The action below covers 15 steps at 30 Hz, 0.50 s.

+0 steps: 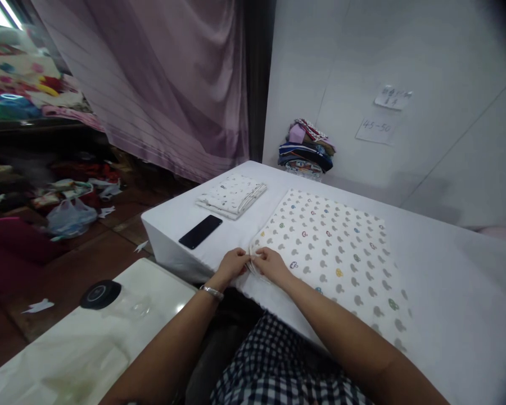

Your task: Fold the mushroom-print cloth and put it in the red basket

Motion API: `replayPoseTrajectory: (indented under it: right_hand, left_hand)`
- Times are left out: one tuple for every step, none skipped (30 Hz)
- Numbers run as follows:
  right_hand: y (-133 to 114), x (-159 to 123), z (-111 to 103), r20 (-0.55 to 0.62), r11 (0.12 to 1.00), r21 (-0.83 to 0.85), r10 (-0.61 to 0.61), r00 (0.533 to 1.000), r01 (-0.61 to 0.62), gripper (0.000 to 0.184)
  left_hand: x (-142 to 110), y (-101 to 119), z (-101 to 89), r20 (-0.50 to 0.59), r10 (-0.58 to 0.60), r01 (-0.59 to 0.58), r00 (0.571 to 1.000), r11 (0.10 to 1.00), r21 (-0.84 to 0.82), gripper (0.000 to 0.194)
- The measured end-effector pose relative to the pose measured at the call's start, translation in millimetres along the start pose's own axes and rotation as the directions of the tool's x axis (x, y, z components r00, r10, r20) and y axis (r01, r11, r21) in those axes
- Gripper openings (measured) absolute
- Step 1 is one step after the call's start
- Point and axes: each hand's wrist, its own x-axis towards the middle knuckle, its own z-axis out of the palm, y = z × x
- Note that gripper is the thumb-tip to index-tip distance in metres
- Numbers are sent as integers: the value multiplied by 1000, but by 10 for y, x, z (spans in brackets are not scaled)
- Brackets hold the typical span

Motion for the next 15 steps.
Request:
replayPoseTrajectory:
  right_hand:
    - [-16, 4, 9, 10, 1000, -4, -12, 1000, 12, 27]
    - [-32, 10, 21, 14, 1000, -7, -25, 1000, 25, 26]
    - [-48, 18, 33, 16, 999, -9, -33, 999, 34, 23]
    - [-62, 28, 42, 17, 999, -9, -38, 999, 38, 20]
    - [-75, 38, 47, 15, 999, -6, -42, 999, 42, 17]
    - [-85, 47, 45, 11, 999, 0, -48, 999, 48, 13]
    - [-94, 55, 37, 6, 999, 5, -54, 999, 54, 12]
    - [-101, 61, 24, 0, 998, 4, -60, 998, 60, 11]
    - [-108, 65, 8, -8, 998, -5, -66, 998, 66, 11]
    - [-114, 66, -8, -16, 997, -24, -68, 998, 68, 11]
    - [-121, 64, -21, -27, 997, -49, -68, 997, 66, 11]
    - [-127, 59, -29, -37, 995, -77, -66, 997, 63, 11]
    - [-133, 53, -31, -42, 993, -104, -68, 997, 64, 12]
    - [-137, 47, -26, -38, 990, -125, -77, 996, 72, 11]
    - [-138, 41, -17, -27, 987, -134, -89, 996, 85, 10]
  left_hand:
    - [8, -8, 1, 1, 5, -5, 1000, 1000, 13, 11]
    - [15, -14, 1, 0, 10, -10, 1000, 1000, 27, 11]
    - [18, -17, 1, -3, 13, -13, 1000, 999, 37, 12]
    - [17, -16, 1, -6, 9, -9, 1000, 999, 41, 12]
    - [13, -10, 0, -7, 2, -2, 1000, 999, 35, 12]
    - [5, 0, -2, -7, -5, 5, 1000, 1000, 21, 14]
    - [-5, 13, -4, -4, -9, 9, 1000, 1000, 4, 16]
    - [-17, 27, -8, 3, -11, 11, 1000, 1000, -14, 19]
    - [-29, 41, -12, 10, -11, 12, 1000, 999, -31, 21]
    - [-41, 54, -16, 17, -11, 12, 1000, 999, -47, 21]
    - [-50, 64, -20, 24, -13, 14, 1000, 998, -60, 21]
    - [-57, 70, -24, 28, -16, 18, 999, 997, -71, 20]
    - [-62, 72, -28, 32, -19, 21, 999, 996, -82, 18]
    - [-64, 70, -31, 33, -21, 24, 999, 995, -93, 17]
    - [-64, 67, -34, 34, -20, 23, 999, 994, -103, 17]
